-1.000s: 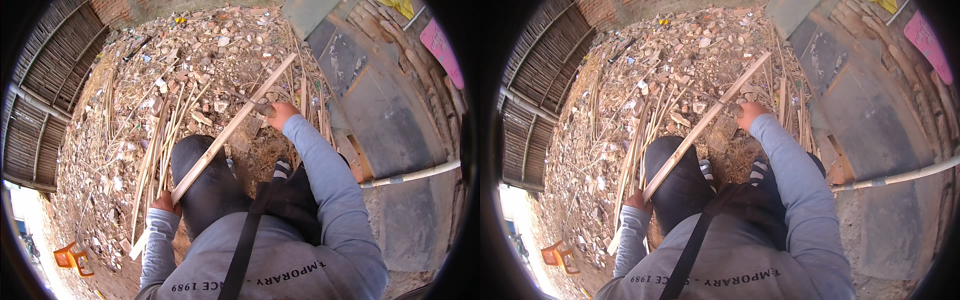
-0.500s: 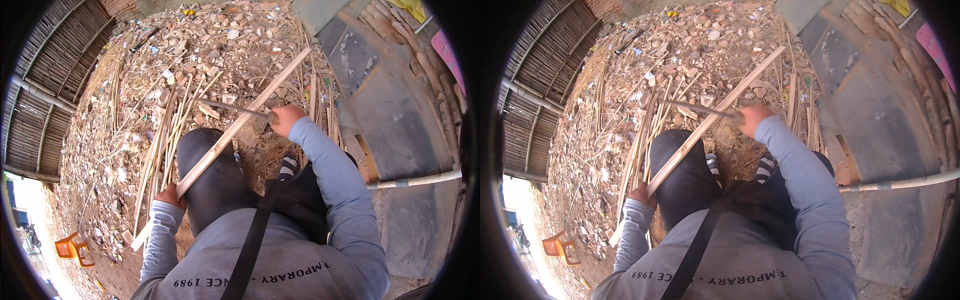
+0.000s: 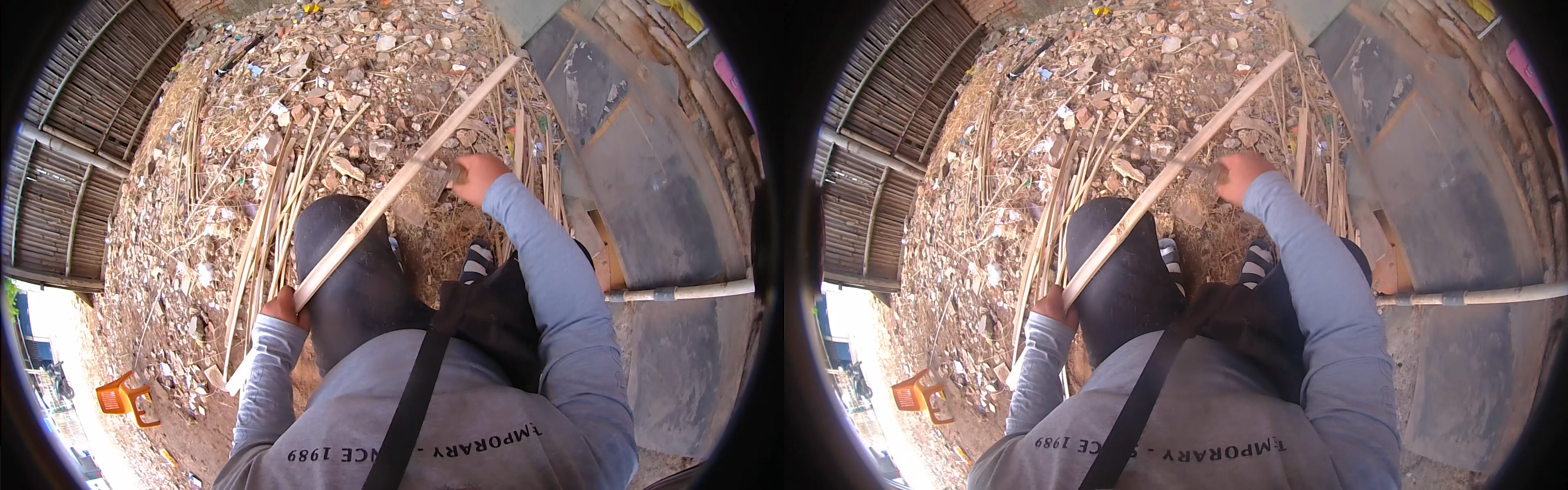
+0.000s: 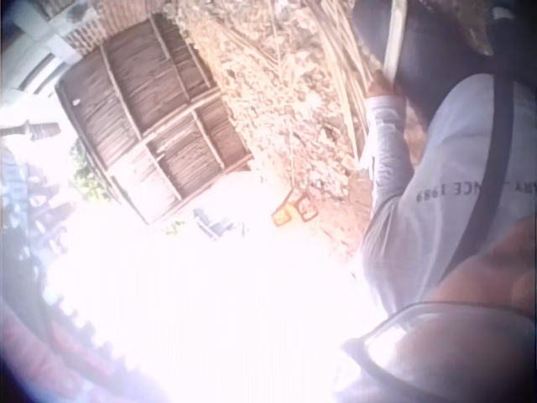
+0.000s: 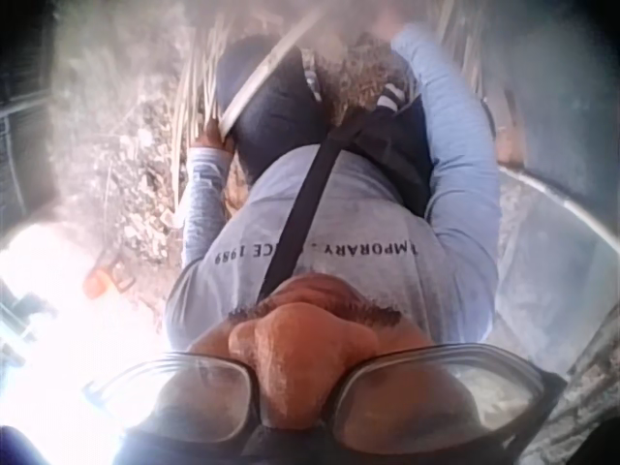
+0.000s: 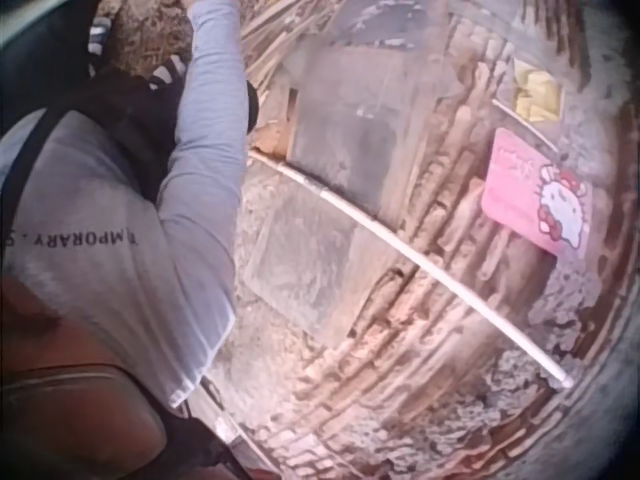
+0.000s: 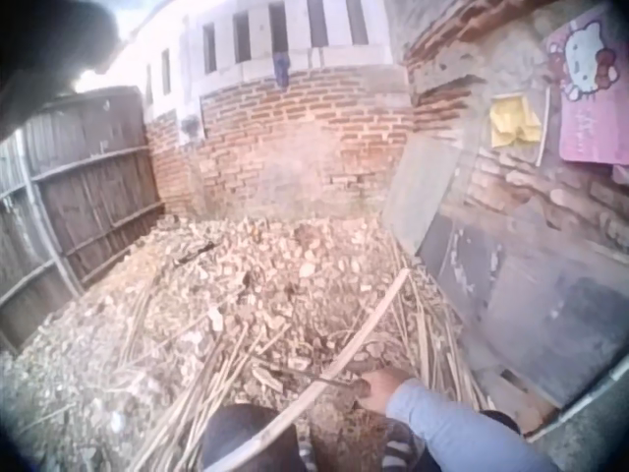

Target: The person strips the outer layer from a length of bamboo using a knife, repeatedly scraping the blade along the surface.

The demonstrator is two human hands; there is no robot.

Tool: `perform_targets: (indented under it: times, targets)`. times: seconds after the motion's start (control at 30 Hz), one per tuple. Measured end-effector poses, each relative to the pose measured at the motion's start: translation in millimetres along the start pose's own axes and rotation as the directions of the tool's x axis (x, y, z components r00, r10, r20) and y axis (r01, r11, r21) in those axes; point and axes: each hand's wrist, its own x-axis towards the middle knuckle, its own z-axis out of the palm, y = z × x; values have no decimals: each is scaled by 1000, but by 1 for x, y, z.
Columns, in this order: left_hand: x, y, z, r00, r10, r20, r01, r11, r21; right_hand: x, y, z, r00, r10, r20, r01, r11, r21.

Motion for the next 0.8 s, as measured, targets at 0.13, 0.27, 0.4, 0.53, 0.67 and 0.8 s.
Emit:
perform_targets:
  times: [0.13, 0.27, 0.4, 0.53, 0.67, 0.8]
  targets:
    - [3, 9, -6, 1000, 16, 2, -16, 1000, 25, 13, 36, 2, 986, 130, -102, -127, 991, 40]
    - [-2, 7, -10, 999, -39, 29, 38, 998, 53, -4, -10, -2, 998, 3, 63, -2, 1000, -5]
    - [-1, 3, -4, 1000, -7, 17, 7, 1000, -1, 1, -2, 7, 998, -60, 21, 59, 998, 33]
    - [3, 12, -11, 999, -11, 37, 9, 998, 57, 23, 53, 2, 977, 176, -119, -165, 982, 93]
    - [-1, 8, -11, 999, -26, 38, 22, 996, 87, 9, 22, 3, 995, 55, -89, -52, 998, 37]
    - [-1, 5, -8, 1000, -2, 21, 1, 998, 64, 1, -2, 1, 996, -15, 82, 17, 1000, -19]
